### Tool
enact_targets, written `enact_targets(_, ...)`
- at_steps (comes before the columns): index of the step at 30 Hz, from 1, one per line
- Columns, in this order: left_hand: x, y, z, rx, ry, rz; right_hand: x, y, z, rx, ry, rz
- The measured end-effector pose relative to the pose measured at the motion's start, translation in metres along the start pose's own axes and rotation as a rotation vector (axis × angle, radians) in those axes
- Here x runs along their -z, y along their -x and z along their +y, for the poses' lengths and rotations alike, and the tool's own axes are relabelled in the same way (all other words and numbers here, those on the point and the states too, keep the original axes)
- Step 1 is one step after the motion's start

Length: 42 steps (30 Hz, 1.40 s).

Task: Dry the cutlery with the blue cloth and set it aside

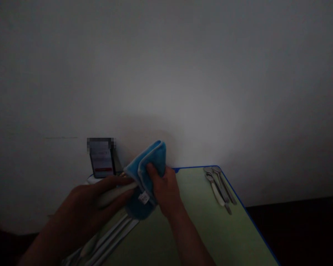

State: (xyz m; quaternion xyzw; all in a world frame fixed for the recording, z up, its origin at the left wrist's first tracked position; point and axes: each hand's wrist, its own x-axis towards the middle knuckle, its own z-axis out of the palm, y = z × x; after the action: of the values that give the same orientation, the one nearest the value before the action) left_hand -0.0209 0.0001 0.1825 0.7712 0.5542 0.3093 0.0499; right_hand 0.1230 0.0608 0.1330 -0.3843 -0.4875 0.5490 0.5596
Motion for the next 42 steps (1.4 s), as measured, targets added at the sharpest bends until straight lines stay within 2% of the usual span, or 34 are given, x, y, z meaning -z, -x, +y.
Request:
enact_targets(3, -0.009, 0.002, 0.011, -0.012, -0.008, 0.016, 0.001, 0.002, -0.005, 0.011, -0.056, 0.160)
enact_targets(5, -0.015, 0.005, 0.022, -0.028, -0.014, 0.008, 0.001, 0.001, -0.008, -0.057, -0.219, 0.244)
enact_targets(7, -0.019, 0.009, 0.033, -0.029, -0.005, -0.023, 0.002, -0.001, -0.010, -0.148, -0.440, 0.273)
enact_targets(9, -0.022, 0.011, 0.041, -0.054, 0.024, -0.148, 0.003, -0.005, -0.010, -0.258, -0.604, 0.286)
enact_targets(11, -0.022, 0.011, 0.045, -0.115, 0.046, -0.270, 0.004, -0.008, -0.010, -0.361, -0.648, 0.310)
enact_targets(13, -0.021, 0.010, 0.043, -0.169, 0.062, -0.324, 0.004, -0.010, -0.012, -0.406, -0.679, 0.320)
enact_targets(15, -0.017, 0.008, 0.037, -0.164, 0.084, -0.274, 0.006, -0.011, -0.015, -0.371, -0.749, 0.316)
enact_targets(18, -0.007, 0.008, 0.026, -0.054, 0.119, -0.072, 0.012, -0.013, -0.024, -0.193, -0.867, 0.292)
enact_targets(20, 0.001, 0.009, 0.021, 0.042, 0.124, 0.056, 0.016, -0.012, -0.031, -0.123, -0.917, 0.220)
enact_targets(23, 0.005, 0.009, 0.019, 0.110, 0.104, 0.166, 0.016, -0.007, -0.039, -0.183, -0.920, 0.037)
enact_targets(25, 0.002, 0.007, 0.022, 0.064, 0.093, 0.091, 0.009, -0.002, -0.039, -0.250, -0.911, -0.082)
enact_targets(28, -0.010, 0.001, 0.029, -0.082, 0.050, -0.154, -0.005, 0.005, -0.034, -0.410, -0.953, -0.242)
enact_targets(31, -0.018, -0.002, 0.033, -0.119, -0.006, -0.291, -0.014, 0.007, -0.028, -0.516, -1.013, -0.254)
enact_targets(36, -0.013, 0.002, 0.030, -0.127, 0.026, -0.362, -0.010, 0.002, -0.025, -0.479, -0.855, -0.136)
enact_targets(42, -0.008, 0.005, 0.012, -0.144, 0.081, -0.403, -0.004, 0.001, -0.029, -0.436, -0.807, -0.169)
